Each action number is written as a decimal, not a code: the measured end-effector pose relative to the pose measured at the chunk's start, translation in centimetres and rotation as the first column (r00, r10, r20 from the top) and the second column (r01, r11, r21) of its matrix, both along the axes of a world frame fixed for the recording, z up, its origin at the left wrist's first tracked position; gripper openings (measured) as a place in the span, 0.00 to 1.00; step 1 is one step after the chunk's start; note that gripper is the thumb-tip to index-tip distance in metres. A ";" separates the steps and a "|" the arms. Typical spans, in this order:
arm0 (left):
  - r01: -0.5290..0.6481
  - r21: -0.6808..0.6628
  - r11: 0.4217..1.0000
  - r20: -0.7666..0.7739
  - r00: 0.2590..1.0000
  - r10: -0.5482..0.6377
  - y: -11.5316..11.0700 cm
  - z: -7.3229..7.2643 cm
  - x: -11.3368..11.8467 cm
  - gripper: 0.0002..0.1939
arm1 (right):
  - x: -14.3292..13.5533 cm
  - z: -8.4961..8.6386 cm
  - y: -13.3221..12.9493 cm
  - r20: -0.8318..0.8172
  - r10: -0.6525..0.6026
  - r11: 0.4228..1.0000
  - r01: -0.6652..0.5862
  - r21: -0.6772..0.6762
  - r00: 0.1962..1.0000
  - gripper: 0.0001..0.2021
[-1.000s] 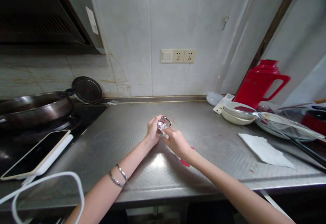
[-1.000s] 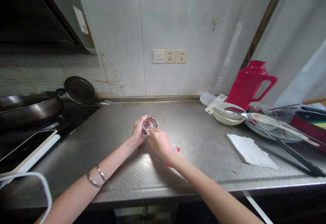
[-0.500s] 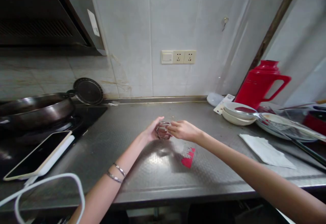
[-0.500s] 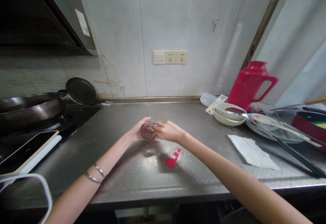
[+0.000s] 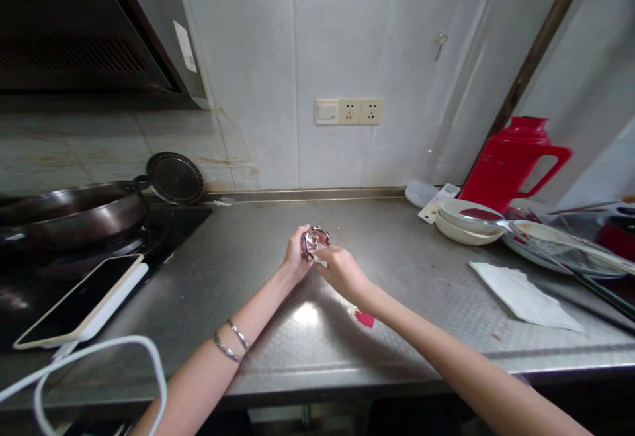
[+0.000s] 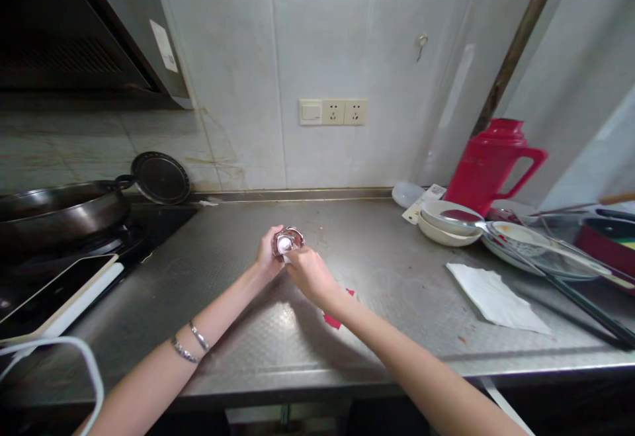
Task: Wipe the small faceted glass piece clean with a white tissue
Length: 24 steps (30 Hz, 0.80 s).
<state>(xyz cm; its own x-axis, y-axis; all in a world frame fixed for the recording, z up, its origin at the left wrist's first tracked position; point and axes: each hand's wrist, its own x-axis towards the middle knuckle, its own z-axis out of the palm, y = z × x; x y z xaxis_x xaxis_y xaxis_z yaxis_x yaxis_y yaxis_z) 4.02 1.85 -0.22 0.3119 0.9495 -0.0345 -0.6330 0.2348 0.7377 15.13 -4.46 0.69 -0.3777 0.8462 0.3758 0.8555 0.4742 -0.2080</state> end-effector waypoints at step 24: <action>0.046 -0.112 0.993 -0.027 0.998 -0.049 0.0 0.2 0.3 0.14 | 2.9 1.5 0.5 0.322 0.094 0.995 -0.096 -0.009 0.942 0.10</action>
